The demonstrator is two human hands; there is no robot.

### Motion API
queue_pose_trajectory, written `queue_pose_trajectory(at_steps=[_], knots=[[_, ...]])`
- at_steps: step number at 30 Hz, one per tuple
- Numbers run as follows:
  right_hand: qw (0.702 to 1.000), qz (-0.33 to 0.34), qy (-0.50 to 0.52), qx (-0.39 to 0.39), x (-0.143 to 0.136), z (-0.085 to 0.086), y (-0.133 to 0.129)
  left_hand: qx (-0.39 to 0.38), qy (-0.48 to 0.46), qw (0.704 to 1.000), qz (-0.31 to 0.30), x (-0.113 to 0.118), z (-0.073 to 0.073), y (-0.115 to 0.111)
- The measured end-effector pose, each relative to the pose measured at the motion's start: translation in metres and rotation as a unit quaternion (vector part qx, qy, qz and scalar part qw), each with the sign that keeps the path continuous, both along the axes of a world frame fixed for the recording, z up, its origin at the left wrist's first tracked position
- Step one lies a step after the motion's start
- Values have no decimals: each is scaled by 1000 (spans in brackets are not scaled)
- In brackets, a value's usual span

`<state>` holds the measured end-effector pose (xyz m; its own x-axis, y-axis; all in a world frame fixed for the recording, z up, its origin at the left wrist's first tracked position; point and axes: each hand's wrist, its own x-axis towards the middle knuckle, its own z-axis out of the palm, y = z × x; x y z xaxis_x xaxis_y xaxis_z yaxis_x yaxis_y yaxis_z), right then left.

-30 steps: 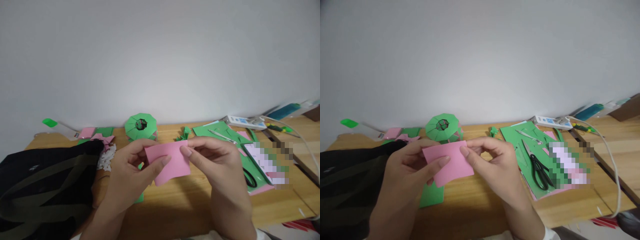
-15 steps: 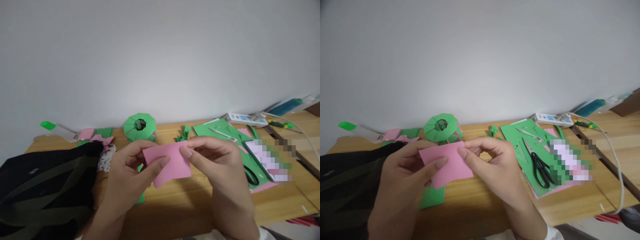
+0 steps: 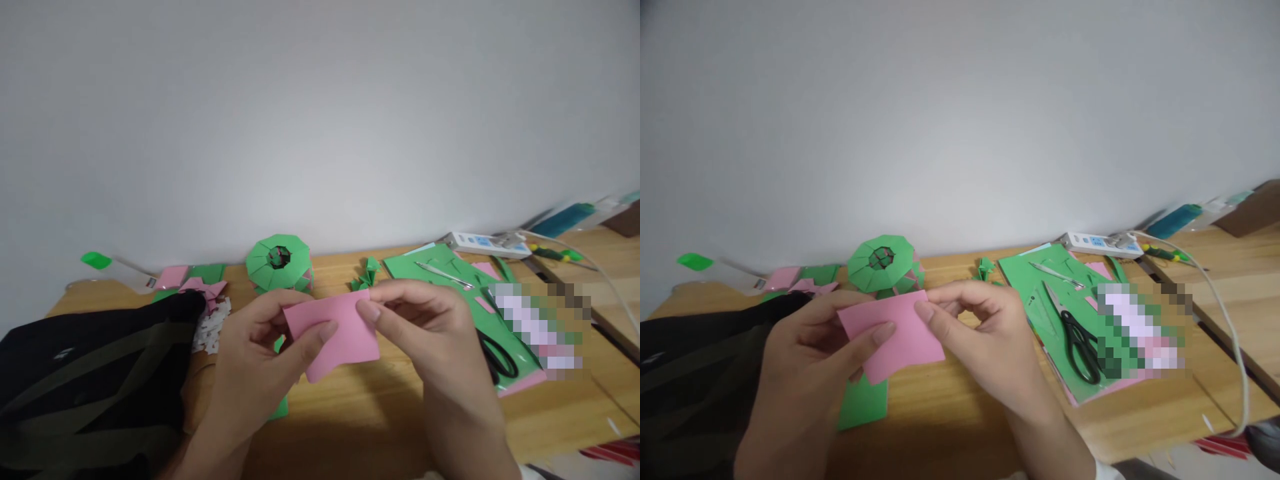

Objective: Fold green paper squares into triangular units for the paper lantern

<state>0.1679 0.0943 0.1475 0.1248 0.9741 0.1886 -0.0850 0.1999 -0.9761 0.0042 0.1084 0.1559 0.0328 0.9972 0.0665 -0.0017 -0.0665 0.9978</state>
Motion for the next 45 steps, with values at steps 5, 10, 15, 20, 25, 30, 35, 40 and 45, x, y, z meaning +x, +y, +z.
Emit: queue_pose_trajectory(at_steps=[5,10,15,20,25,30,35,40,45], knots=[[1000,0,3,2,1,-1,1,2,3,1000,-1,0,-1,0],[1000,-1,-5,10,1,-3,4,8,17,1000,5,0,-2,1],[999,-8,-28,21,3,-3,6,9,-11,1000,-18,-1,-3,5],[996,-36,-59,50,6,-4,8,-21,-69,997,-23,-4,-3,10],[993,-53,-85,61,8,-4,10,-12,-63,998,-17,-5,-7,15],[992,-61,-93,66,8,-5,11,-14,-72,997,1,-4,-8,16],[988,-77,-110,72,7,-5,11,-7,-66,998,5,-4,-6,15],[984,-93,-130,74,8,-5,11,10,-52,999,6,-5,-4,14],[985,-83,-129,82,9,-5,10,31,-44,998,42,-2,-5,12]])
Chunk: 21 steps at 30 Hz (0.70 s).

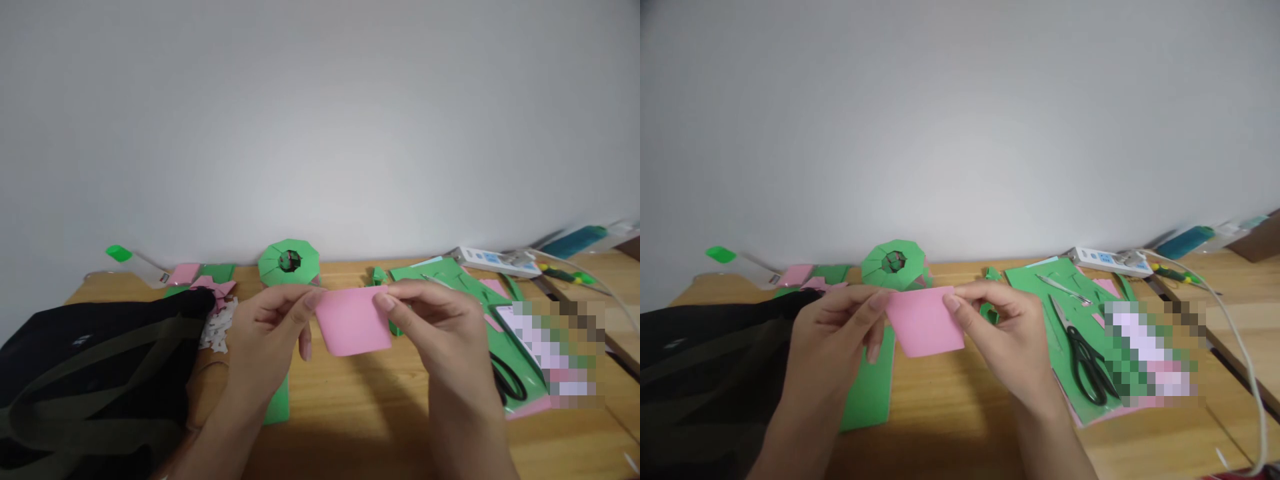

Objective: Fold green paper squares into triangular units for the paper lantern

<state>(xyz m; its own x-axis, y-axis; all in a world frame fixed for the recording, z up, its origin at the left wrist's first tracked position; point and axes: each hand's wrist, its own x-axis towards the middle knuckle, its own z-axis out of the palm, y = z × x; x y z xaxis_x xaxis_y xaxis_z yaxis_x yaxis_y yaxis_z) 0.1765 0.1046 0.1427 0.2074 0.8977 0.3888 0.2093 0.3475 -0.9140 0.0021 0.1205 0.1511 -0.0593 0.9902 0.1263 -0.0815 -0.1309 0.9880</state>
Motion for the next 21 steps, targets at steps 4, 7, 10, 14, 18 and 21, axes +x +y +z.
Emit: queue_pose_trajectory(at_steps=[4,7,10,14,18,21], knots=[[1000,-3,8,2,-3,0,-1,33,25,997,57,4,0,0],[1000,-20,18,2,-5,0,-2,29,14,998,49,4,0,1],[998,-38,43,10,-4,-1,-1,12,-4,1000,-9,2,-1,1],[995,-56,68,35,-4,-1,-1,-7,-13,999,-31,1,-2,1],[996,-64,57,37,-6,-1,-2,-2,-8,1000,-10,1,-4,2],[996,-61,54,36,-7,1,-2,13,-20,1000,-2,2,-5,3]])
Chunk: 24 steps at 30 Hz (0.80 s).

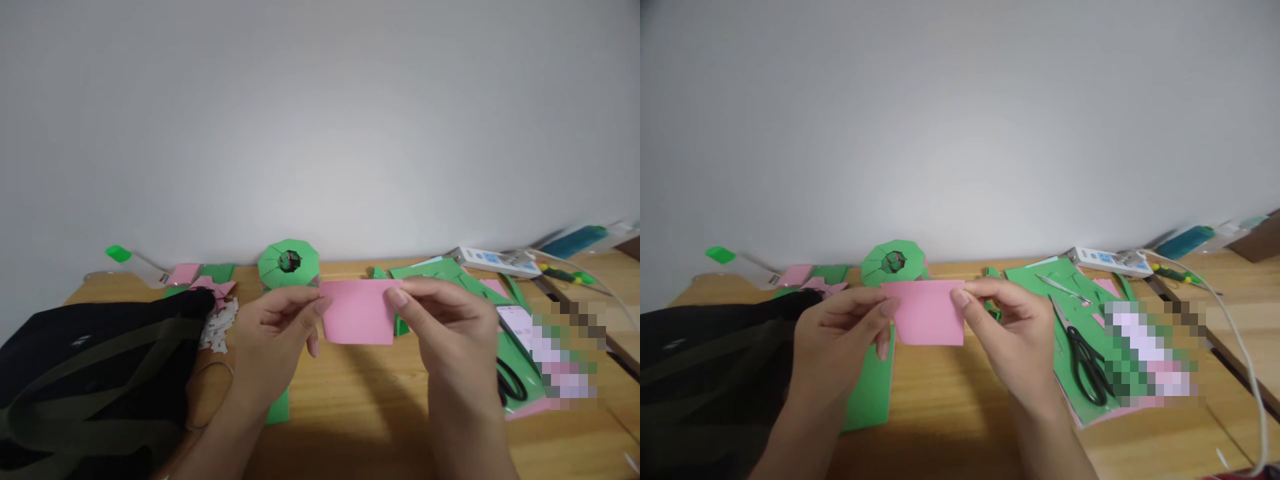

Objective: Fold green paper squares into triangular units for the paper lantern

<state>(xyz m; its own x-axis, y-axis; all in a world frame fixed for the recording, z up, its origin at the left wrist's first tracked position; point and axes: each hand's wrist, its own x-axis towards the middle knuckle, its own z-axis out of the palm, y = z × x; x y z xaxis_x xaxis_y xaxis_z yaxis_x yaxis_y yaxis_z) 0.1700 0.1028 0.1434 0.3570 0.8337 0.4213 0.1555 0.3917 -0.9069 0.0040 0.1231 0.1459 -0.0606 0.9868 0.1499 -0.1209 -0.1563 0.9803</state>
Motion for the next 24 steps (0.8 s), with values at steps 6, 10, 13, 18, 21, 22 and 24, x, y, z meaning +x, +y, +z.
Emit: queue_pose_trajectory(at_steps=[6,10,13,18,21,22,24], knots=[[997,32,-70,-22,10,3,1,19,46,999,1,-2,0,1],[990,76,-119,-20,17,3,2,29,79,996,28,-4,-1,1],[991,86,-98,-27,16,2,2,36,59,997,18,-4,-1,2],[997,58,-36,-32,11,0,1,4,2,999,-44,0,-2,4],[998,55,-14,-27,9,0,0,-2,-20,1000,-7,2,-2,4],[998,56,-11,-25,9,0,-1,-2,-29,999,13,2,-2,4],[998,51,-12,-22,9,-1,-2,1,-41,998,38,3,-3,3]])
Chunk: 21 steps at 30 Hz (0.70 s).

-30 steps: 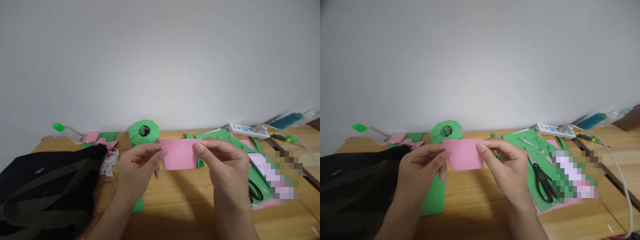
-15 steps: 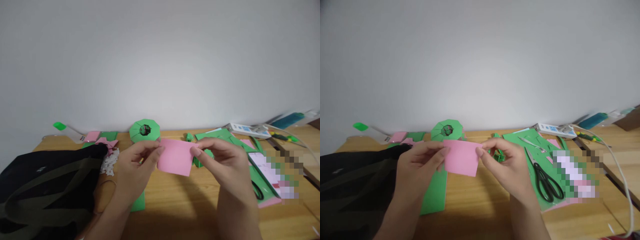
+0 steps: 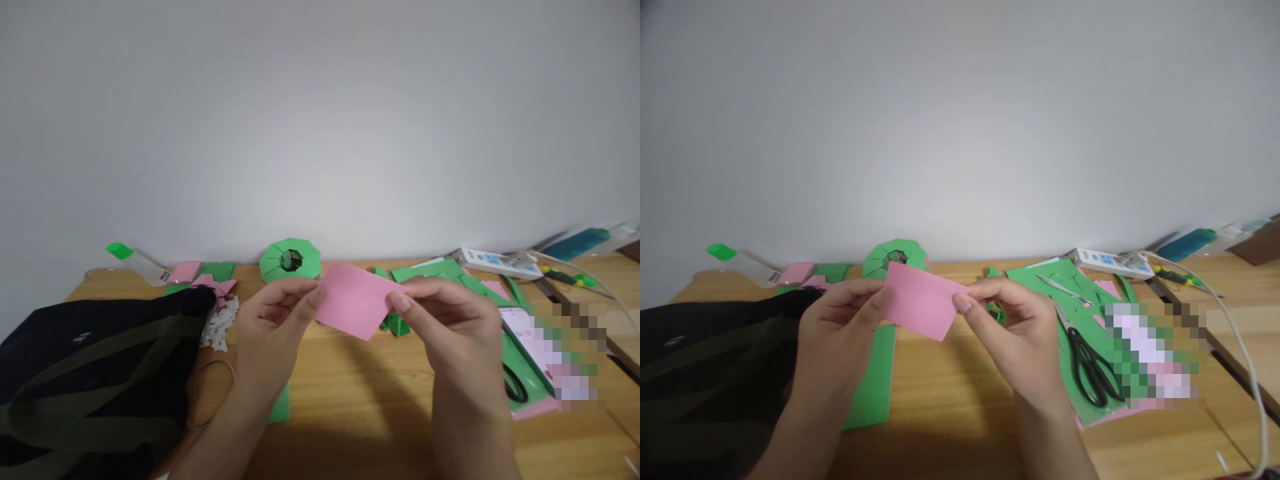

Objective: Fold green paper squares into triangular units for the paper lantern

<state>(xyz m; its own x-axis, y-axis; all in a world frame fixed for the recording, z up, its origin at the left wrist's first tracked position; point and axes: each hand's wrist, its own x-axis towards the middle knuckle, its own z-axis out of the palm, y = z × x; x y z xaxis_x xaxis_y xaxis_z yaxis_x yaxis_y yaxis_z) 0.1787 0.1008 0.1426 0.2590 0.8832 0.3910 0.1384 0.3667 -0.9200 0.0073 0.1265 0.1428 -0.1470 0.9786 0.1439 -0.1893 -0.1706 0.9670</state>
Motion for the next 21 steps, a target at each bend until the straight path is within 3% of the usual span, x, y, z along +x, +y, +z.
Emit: queue_pose_trajectory(at_steps=[9,16,21], knots=[[998,14,-42,32,-2,0,-2,40,48,996,62,-1,-8,-2],[991,51,-112,48,5,2,1,60,74,994,61,-2,-6,-1],[977,108,-183,13,13,11,4,110,169,978,48,-7,-6,1]])
